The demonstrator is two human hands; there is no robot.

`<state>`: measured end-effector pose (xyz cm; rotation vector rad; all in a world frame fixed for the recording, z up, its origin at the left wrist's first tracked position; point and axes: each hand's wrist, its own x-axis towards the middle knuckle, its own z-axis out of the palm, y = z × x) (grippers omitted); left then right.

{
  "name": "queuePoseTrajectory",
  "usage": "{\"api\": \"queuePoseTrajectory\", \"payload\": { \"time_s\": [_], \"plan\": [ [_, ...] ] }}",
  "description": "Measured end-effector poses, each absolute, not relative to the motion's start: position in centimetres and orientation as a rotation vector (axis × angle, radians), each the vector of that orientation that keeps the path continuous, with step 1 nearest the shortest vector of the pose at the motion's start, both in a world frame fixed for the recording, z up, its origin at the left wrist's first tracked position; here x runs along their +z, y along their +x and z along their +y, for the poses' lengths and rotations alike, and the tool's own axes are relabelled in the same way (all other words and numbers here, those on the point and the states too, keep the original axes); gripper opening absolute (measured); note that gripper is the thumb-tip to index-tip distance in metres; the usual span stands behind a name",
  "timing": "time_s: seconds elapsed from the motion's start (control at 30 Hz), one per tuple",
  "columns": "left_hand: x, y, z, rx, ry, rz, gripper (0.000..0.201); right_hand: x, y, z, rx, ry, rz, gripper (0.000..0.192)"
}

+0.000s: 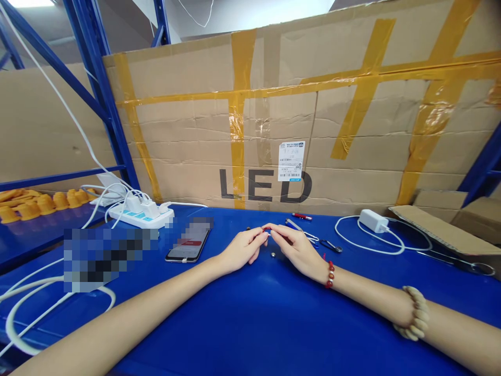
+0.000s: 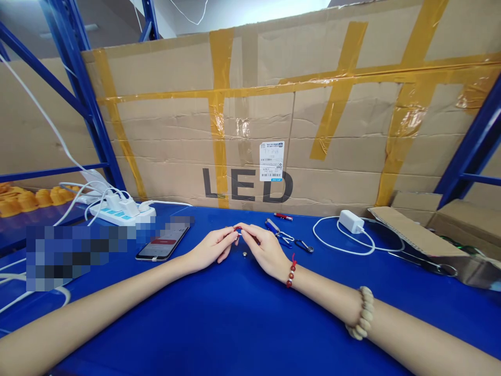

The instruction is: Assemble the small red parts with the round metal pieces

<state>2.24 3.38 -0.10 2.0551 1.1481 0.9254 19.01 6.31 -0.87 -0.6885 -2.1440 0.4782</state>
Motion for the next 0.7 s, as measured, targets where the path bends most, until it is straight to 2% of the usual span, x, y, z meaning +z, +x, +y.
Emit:
{"api": "queuePoseTrajectory", "payload": {
  "time_s": [0.4, 0.7],
  "plan": [
    [-0.13, 2.24, 3.18, 0.982, 2.071, 1.216, 0.03, -1.15, 19.08, 5.96, 0.056, -0.828, -2.242, 0.036],
    [-0.05, 2.4, 3.18, 0.988, 2.104, 1.3, 0.032, -1.37, 18.86, 6.11, 0.02, -0.902, -2.312, 0.039]
  ]
}}
